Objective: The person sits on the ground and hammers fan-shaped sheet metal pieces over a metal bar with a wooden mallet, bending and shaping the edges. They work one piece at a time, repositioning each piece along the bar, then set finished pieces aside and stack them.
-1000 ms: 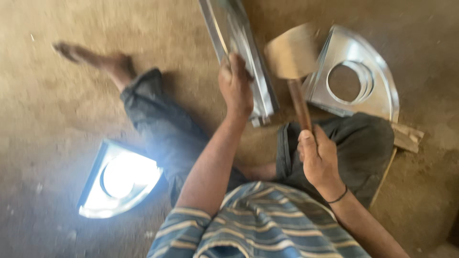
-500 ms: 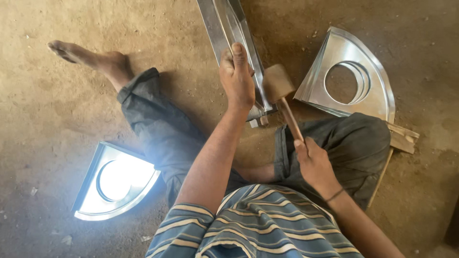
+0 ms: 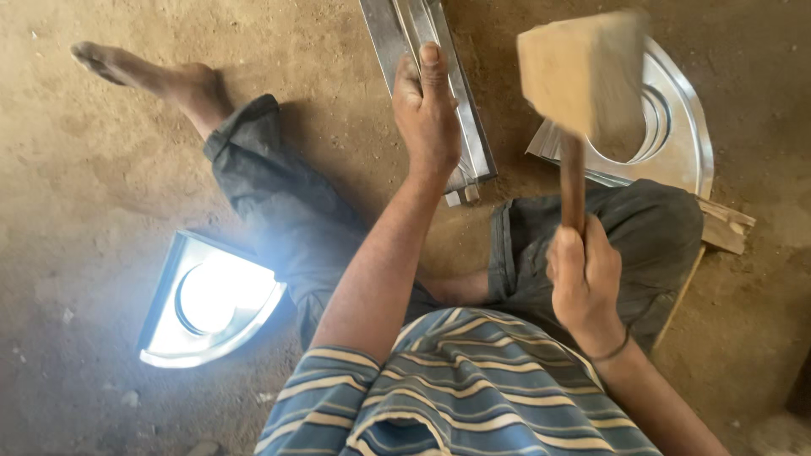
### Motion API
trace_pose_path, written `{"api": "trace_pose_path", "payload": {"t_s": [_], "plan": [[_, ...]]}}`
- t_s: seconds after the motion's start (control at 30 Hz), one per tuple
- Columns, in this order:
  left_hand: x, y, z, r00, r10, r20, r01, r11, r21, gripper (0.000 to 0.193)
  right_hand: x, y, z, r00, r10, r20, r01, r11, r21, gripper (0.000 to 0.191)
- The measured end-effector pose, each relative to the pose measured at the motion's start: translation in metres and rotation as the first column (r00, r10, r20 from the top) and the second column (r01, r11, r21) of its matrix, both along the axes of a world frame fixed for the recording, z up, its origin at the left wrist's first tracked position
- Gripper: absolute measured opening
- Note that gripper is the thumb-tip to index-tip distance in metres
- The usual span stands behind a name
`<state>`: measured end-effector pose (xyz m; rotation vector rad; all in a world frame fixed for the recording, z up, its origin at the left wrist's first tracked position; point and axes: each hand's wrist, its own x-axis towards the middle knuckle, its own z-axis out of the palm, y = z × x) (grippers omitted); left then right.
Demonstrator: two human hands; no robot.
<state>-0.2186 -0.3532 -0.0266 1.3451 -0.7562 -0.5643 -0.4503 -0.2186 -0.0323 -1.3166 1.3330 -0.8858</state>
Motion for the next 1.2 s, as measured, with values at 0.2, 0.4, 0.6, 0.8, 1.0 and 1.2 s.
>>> {"api": "trace_pose_path", "payload": {"t_s": [0.2, 0.4, 0.6, 0.8, 1.0, 1.2], "plan": [[-0.002, 0.0, 0.001, 0.985, -0.086, -0.15, 0.087, 0.996, -0.005, 0.057, -0.007, 0.015, 0.002, 0.975, 0.064, -0.214, -0.026, 0.984, 0.173, 0.028], [-0.006, -0.001, 0.006, 0.988, -0.077, -0.131, 0.079, 0.997, 0.011, 0.056, -0.008, 0.023, 0.015, 0.971, 0.093, -0.222, -0.131, 0.978, -0.164, 0.03], [-0.005, -0.002, 0.001, 0.989, -0.078, -0.125, 0.076, 0.997, -0.027, 0.056, -0.015, 0.013, -0.016, 1.0, 0.009, -0.029, -0.005, 0.992, 0.13, 0.034], [-0.009, 0.004, -0.004, 0.972, -0.075, -0.221, 0.08, 0.997, 0.015, 0.05, -0.001, -0.015, -0.02, 0.999, 0.047, -0.017, -0.044, 0.99, 0.137, 0.034], [0.049, 0.07, -0.017, 0.847, -0.203, -0.49, 0.16, 0.979, -0.13, 0.039, -0.03, -0.018, -0.028, 0.992, 0.006, 0.128, -0.033, 0.977, 0.211, 0.023], [0.132, 0.097, -0.069, 0.956, 0.096, -0.279, 0.059, 0.865, 0.498, 0.05, -0.03, -0.014, -0.037, 0.986, -0.132, 0.103, 0.089, 0.933, 0.348, 0.019]]}}
